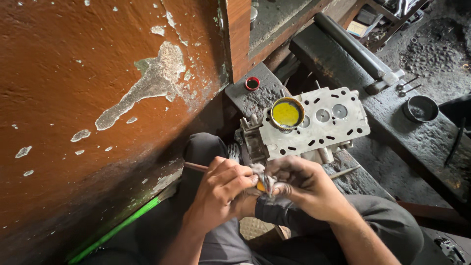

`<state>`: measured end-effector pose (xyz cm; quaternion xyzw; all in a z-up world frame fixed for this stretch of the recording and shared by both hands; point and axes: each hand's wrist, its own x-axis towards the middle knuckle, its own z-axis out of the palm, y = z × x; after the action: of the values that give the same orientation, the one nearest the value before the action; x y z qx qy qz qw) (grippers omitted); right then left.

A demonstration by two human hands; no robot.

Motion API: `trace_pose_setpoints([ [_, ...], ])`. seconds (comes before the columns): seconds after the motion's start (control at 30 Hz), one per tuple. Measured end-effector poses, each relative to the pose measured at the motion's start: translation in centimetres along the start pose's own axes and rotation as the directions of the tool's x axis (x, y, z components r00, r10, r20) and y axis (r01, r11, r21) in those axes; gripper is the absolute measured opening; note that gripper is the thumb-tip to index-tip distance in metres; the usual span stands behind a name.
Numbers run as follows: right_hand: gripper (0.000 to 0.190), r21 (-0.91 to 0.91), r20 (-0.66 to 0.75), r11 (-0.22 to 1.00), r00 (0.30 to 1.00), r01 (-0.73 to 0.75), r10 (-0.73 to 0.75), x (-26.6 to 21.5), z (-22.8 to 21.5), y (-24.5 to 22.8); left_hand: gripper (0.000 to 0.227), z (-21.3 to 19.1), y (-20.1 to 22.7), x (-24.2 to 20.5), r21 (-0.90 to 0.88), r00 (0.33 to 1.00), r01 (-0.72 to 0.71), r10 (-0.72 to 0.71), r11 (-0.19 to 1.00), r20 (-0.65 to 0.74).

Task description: The person works on a disassembled engine cylinder head, using a screwdriver to remove a valve and a rag to clean the components. They then use a small brush to clean the inside of the valve and apply a yellow substance to the cylinder head.

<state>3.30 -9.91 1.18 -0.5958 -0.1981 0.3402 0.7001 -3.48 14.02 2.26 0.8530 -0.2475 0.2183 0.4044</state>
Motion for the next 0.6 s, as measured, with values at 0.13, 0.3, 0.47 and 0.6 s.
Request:
trace_pose_setpoints([
  [0.13,0.030,-0.427,0.069,0.872,0.970,0.238,-0.232,0.0,-0.4,0.8,0.038,-0.5,0.5,-0.5,0.281,0.996,-0.062,0.076,0.958,-0.038],
  [0.3,0.016,0.310,-0.223,0.932,0.967,0.190,-0.124,0.1,0.2,2.2,0.063,3.7,0.7,-1.5,0.138,0.774,0.222,-0.089,0.965,-0.626],
  [0.47,0.013,0.639,-0.306,0.701,0.941,0.316,-0.145,-0.4,0.1,3.2,0.075,6.5,-2.3,-3.4,-0.054,0.977,0.080,-0.089,0.995,-0.194],
  [0.6,0.015,0.642,-0.344,0.668,0.920,0.377,-0.188,-0.7,-1.1,2.7,0.029,6.4,-4.2,-4.5,-0.001,0.901,0.424,-0.421,0.906,0.107],
])
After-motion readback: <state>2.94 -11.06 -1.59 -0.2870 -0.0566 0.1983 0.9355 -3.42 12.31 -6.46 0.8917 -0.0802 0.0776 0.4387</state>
